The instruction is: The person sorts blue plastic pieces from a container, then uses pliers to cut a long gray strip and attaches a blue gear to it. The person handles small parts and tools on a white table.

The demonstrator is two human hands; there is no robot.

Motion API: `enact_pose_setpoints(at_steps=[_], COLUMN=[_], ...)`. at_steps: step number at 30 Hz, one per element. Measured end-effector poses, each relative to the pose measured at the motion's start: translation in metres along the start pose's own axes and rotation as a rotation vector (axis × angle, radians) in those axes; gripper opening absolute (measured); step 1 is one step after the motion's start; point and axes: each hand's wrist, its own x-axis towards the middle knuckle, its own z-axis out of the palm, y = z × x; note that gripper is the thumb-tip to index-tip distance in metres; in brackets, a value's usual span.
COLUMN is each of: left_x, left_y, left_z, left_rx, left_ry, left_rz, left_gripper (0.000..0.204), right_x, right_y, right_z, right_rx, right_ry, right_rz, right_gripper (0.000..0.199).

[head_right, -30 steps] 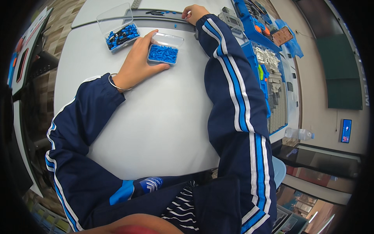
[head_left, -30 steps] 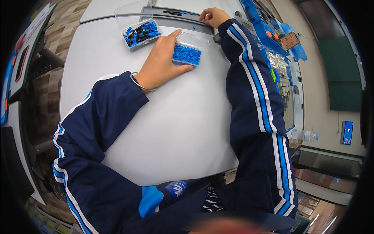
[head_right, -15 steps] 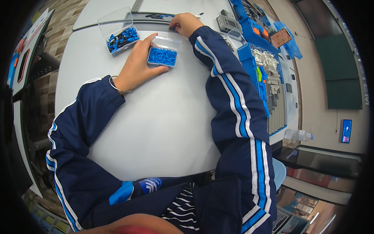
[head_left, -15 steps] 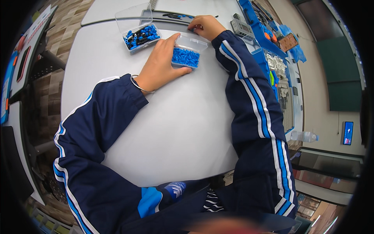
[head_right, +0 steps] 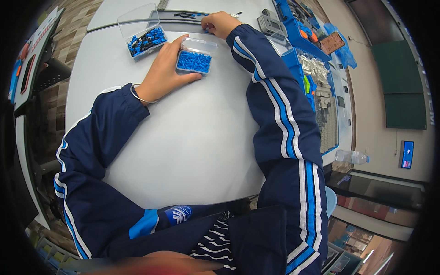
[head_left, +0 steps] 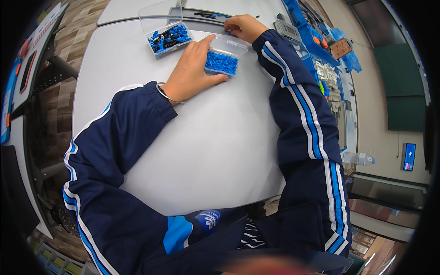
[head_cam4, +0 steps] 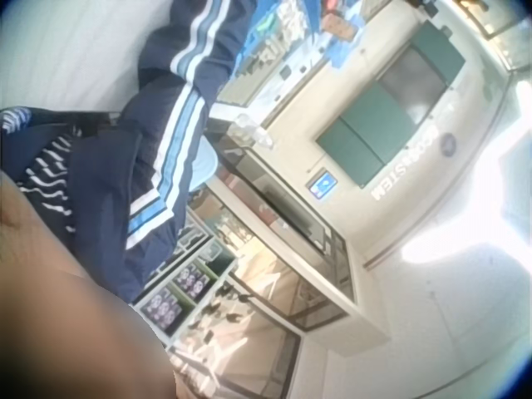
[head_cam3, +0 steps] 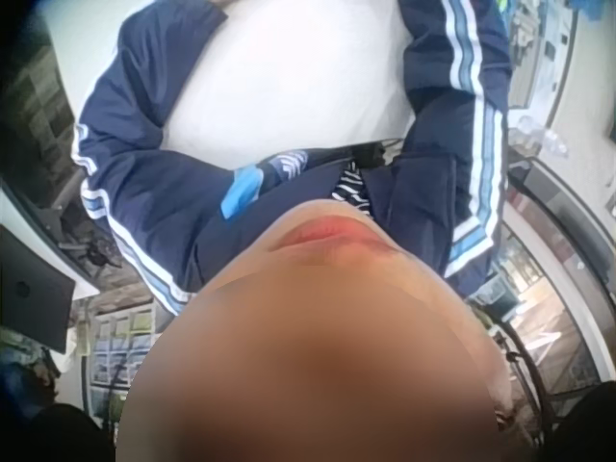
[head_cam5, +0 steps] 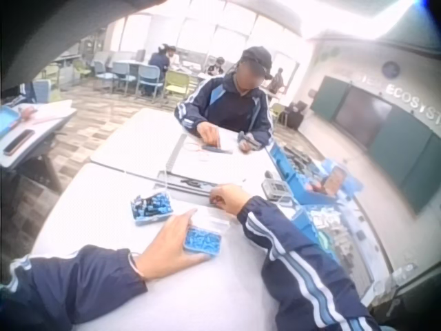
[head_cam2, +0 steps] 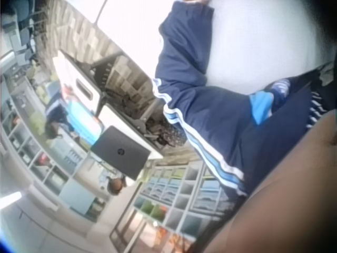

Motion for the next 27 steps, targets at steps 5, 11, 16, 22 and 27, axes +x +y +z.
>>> enact_pose_setpoints(at_steps=[5, 11, 16, 22, 27], left_x=[0.0, 0.001, 0.001, 0.0, -0.002], left_y=[0.003, 0.003, 0.003, 0.003, 0.001], left_z=[-0.002, -0.002, -0.003, -0.003, 0.0], left_rx=[-0.006, -0.023, -0.027, -0.041, -0.035], left_ry=[-0.005, 0.005, 0.004, 0.032, 0.022], left_rz=[-0.021, -0.005, -0.008, 0.026, -0.007], left_gripper=[0.099, 0.099, 0.098, 0.097, 0.098], right_x=[0.002, 0.006, 0.005, -0.027, -0.089], right_y=[0.0, 0.004, 0.003, -0.049, -0.119], right_z=[-0.007, -0.008, -0.001, -0.034, -0.058], right_rx=[0.024, 0.012, 0.067, 0.423, 0.421], right_ry=[-0.043, -0.004, 0.007, 0.294, 0.237], right_rz=[-0.025, -0.188, -0.112, 0.09, -0.052], right_gripper=[0.027, 0.02, 0.018, 0.014, 0.013])
